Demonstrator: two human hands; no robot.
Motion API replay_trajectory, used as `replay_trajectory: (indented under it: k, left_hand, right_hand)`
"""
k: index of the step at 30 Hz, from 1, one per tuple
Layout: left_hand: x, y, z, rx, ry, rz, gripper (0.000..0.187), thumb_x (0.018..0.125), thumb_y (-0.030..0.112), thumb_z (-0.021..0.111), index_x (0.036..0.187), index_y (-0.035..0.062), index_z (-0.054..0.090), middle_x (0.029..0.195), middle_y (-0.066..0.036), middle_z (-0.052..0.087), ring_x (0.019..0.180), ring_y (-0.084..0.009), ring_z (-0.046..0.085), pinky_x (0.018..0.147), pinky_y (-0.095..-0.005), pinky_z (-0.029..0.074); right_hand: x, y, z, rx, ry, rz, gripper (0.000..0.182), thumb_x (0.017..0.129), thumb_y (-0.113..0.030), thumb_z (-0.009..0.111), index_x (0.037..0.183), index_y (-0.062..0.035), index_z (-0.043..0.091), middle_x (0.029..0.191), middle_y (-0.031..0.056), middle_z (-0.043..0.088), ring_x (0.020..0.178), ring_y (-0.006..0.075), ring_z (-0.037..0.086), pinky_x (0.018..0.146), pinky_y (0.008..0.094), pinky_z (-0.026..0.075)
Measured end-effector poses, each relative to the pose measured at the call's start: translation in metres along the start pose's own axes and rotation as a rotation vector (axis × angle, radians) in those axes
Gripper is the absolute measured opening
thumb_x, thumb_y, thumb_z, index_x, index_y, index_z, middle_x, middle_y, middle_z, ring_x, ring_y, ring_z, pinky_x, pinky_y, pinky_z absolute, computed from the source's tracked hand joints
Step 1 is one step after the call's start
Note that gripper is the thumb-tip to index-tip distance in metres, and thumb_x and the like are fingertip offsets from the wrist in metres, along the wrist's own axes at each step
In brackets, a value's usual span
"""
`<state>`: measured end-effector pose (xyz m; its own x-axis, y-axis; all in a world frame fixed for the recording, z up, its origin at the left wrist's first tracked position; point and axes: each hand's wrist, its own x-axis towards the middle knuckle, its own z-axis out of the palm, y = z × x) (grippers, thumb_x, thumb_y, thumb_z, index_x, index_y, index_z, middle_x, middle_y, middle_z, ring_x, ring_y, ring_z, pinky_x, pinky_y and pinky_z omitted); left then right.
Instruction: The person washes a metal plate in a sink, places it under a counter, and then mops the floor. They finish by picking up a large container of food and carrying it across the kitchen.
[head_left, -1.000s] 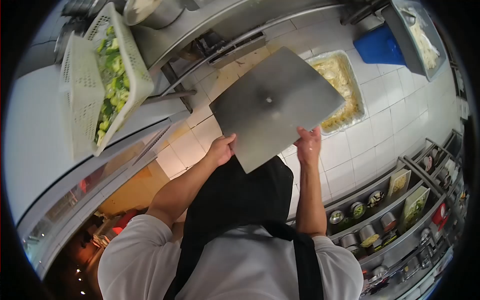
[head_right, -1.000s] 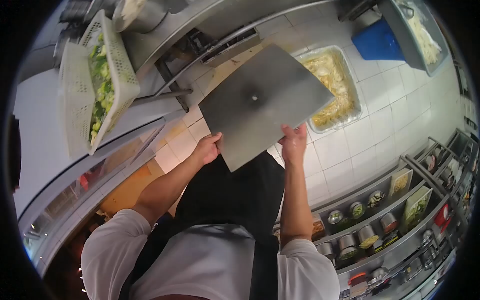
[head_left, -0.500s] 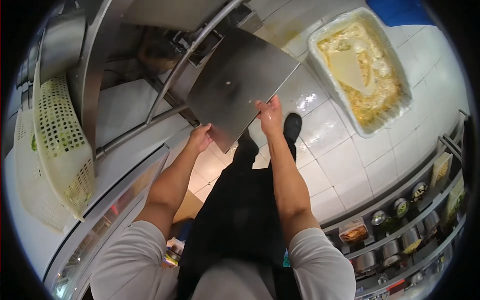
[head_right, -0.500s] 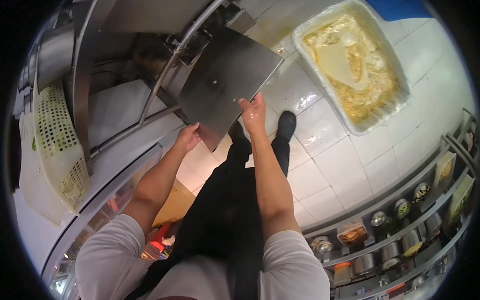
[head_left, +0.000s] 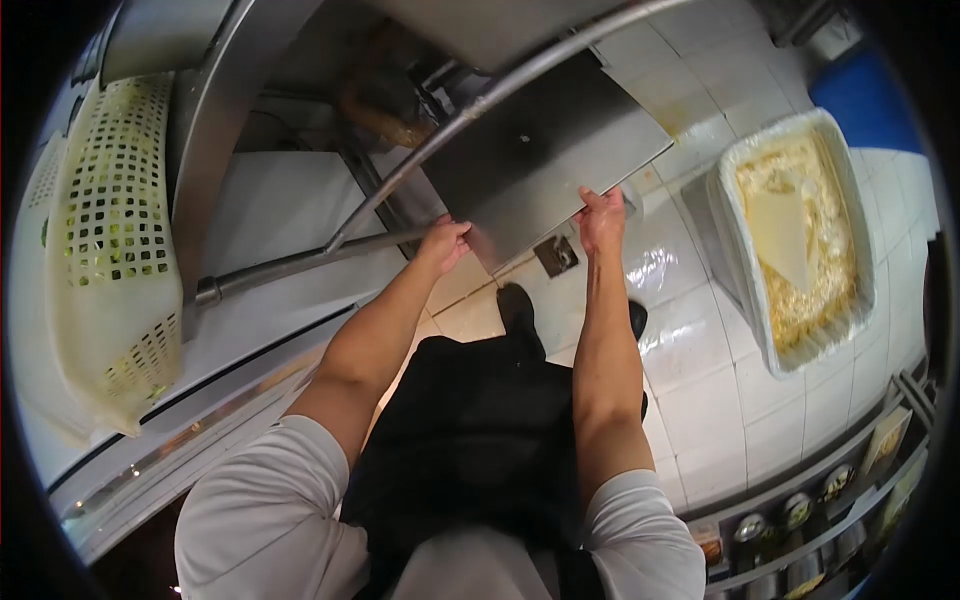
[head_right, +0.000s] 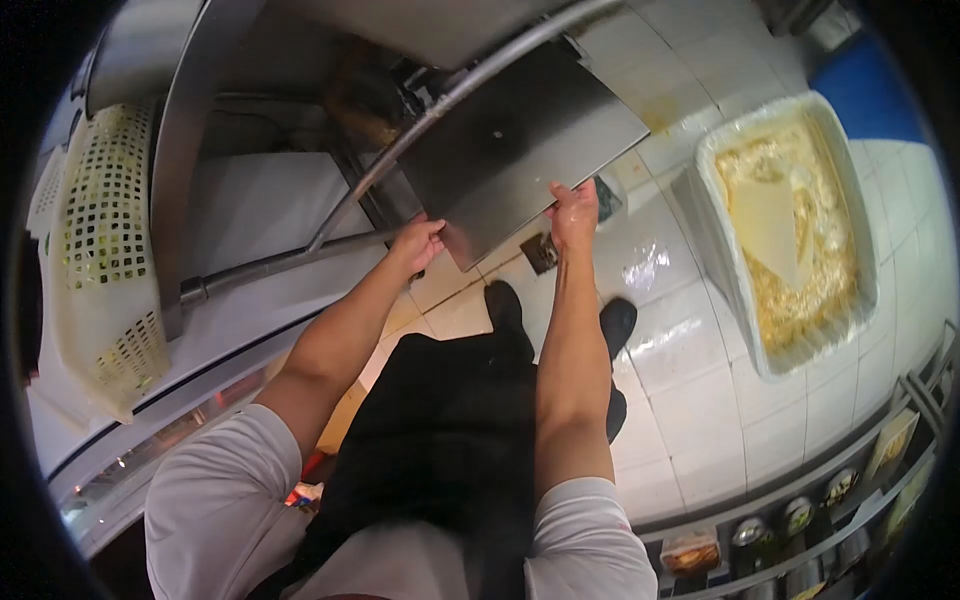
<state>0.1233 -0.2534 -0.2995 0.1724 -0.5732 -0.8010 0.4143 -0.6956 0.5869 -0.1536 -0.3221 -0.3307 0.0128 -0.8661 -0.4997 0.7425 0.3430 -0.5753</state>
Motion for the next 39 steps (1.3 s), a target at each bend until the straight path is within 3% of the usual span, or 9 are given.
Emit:
replay_trajectory:
  k: [5,13,19,22,25,26,32,36,39]
  left_hand:
    - [0.053,0.043,-0.002,0.013,0.002,0.141,0.039,0.087,0.001,0.058,0.122,0.005,0.041,0.099,-0.006,0.055,0.087,-0.0191,0.06,0.075,-0.0398,0.052]
    - [0.122,0.078,0.002,0.028,0.138,0.262,0.021,0.088,0.003,0.061,0.107,0.004,0.052,0.103,-0.008,0.052,0.096,-0.0189,0.056,0.08,-0.0397,0.058]
    - [0.165,0.076,-0.004,0.065,0.258,0.302,0.023,0.086,0.001,0.062,0.106,0.0066,0.052,0.103,-0.008,0.053,0.095,-0.0202,0.056,0.077,-0.0351,0.058]
    - [0.18,0.072,-0.007,0.191,0.353,0.2,0.023,0.085,0.003,0.065,0.103,0.007,0.051,0.098,-0.008,0.055,0.089,-0.0192,0.058,0.069,-0.0318,0.057]
    - [0.177,0.075,0.0,0.255,0.38,0.176,0.019,0.085,0.004,0.066,0.097,0.0067,0.052,0.09,-0.007,0.057,0.078,-0.0191,0.06,0.06,-0.0302,0.055]
    - [0.173,0.076,0.002,0.247,0.387,0.181,0.017,0.085,0.004,0.066,0.095,0.0066,0.052,0.088,-0.007,0.058,0.074,-0.0193,0.06,0.057,-0.0301,0.054]
    - [0.18,0.062,-0.007,0.178,0.388,0.059,0.01,0.087,0.008,0.066,0.091,0.0027,0.058,0.083,-0.009,0.059,0.068,-0.0194,0.06,0.057,-0.0303,0.054]
    - [0.169,0.058,0.002,0.07,0.432,0.11,0.008,0.09,0.009,0.063,0.09,0.0015,0.06,0.081,-0.009,0.06,0.063,-0.0186,0.058,0.058,-0.03,0.054]
    - [0.177,0.058,-0.004,0.02,0.422,0.09,0.011,0.091,0.013,0.062,0.09,0.0017,0.06,0.08,-0.009,0.06,0.064,-0.0195,0.059,0.06,-0.0305,0.056]
  right_hand:
    - [0.08,0.021,0.048,0.151,-0.08,-0.08,0.031,0.086,0.004,0.054,0.114,-0.0077,0.048,0.097,0.0068,0.061,0.073,0.0194,0.063,0.054,0.0304,0.053]
    - [0.188,0.068,0.099,0.025,-0.072,-0.106,0.021,0.085,0.002,0.059,0.101,-0.0092,0.051,0.088,0.005,0.061,0.067,0.0175,0.061,0.044,0.0281,0.047]
    - [0.205,0.075,0.092,-0.294,0.006,-0.043,0.022,0.089,-0.011,0.062,0.109,-0.0055,0.056,0.088,0.0081,0.066,0.064,0.0203,0.064,0.047,0.0291,0.051]
    - [0.21,0.057,0.082,-0.636,-0.028,0.025,0.024,0.087,-0.02,0.066,0.098,0.0008,0.063,0.078,0.0109,0.067,0.058,0.0218,0.065,0.047,0.0319,0.052]
    - [0.234,0.068,0.069,-1.101,-0.018,-0.105,0.033,0.086,-0.028,0.069,0.081,0.0042,0.065,0.066,0.0112,0.065,0.051,0.0222,0.063,0.046,0.0334,0.051]
    - [0.237,0.071,0.067,-1.009,-0.024,-0.028,0.032,0.087,-0.029,0.067,0.079,0.0021,0.067,0.065,0.0111,0.065,0.052,0.0206,0.063,0.045,0.0329,0.051]
    - [0.222,0.078,0.057,-1.074,-0.073,0.115,0.047,0.087,-0.04,0.057,0.072,0.0034,0.068,0.067,0.0181,0.067,0.064,0.0275,0.069,0.068,0.0396,0.053]
    - [0.242,0.104,0.042,-1.244,0.043,-0.354,0.041,0.089,-0.035,0.058,0.075,0.0026,0.067,0.071,0.0187,0.066,0.064,0.0268,0.067,0.064,0.0383,0.053]
    - [0.247,0.106,0.039,-1.562,-0.129,-0.619,0.037,0.092,-0.033,0.058,0.081,0.0008,0.068,0.062,0.0117,0.063,0.053,0.0231,0.064,0.052,0.0327,0.054]
